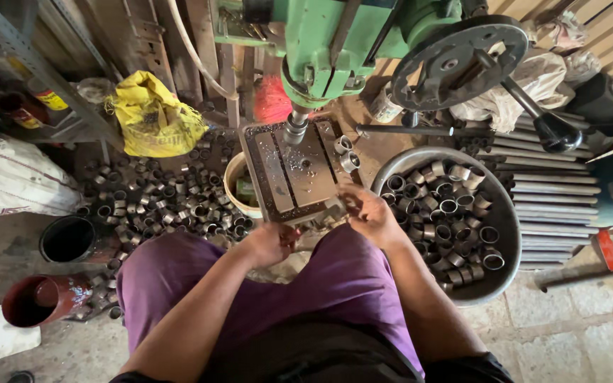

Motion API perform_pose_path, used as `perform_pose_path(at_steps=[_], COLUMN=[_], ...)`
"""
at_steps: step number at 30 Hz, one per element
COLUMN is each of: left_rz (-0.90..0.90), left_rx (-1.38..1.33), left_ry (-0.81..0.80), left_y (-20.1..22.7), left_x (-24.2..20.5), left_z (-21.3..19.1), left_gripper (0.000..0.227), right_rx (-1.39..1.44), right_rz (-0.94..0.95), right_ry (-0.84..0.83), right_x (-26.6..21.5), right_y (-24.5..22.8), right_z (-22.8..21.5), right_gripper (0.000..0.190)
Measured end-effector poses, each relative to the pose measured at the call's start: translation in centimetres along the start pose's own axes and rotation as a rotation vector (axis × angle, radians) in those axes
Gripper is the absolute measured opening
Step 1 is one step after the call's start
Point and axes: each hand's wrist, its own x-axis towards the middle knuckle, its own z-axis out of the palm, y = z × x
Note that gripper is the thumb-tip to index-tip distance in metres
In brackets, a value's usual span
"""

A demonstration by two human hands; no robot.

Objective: The person operates a drill press to machine small metal cylindrical parts. They pick up parts from a large metal basin, place them under the drill bit, and operate the machine's lever to drill the parts before returning them to the basin.

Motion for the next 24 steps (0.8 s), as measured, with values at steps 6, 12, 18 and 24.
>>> perform_pose_path(at_steps=[6, 12, 18, 24], left_rz=[-0.023, 0.085, 0.084, 0.105], left_rx=[0.240, 0.638, 0.522, 0.476], left_ry=[0.346, 0.704, 0.797, 0.837], left_y=[-2.2, -7.6, -9.4, -8.8], left_x=[0.2, 5.9, 8.5, 8.4], left_z=[-2.8, -5.3, -5.8, -6.2], left_gripper=[0.046, 0.035, 0.032, 0.031], right_rx=[-0.312, -0.795, -1.070, -1.371], right_rz=[0.100, -0.536, -0.623, 0.252], right_ry=[0.340, 0.464, 0.612, 0.641], right_x=[-0.1, -1.5, -0.3, 3.1], right_y=[-4.1, -16.3, -25.0, -27.4], right_z=[-1.2, -3.9, -8.9, -8.0], right_gripper=[0.062, 0.029, 0.024, 0.028])
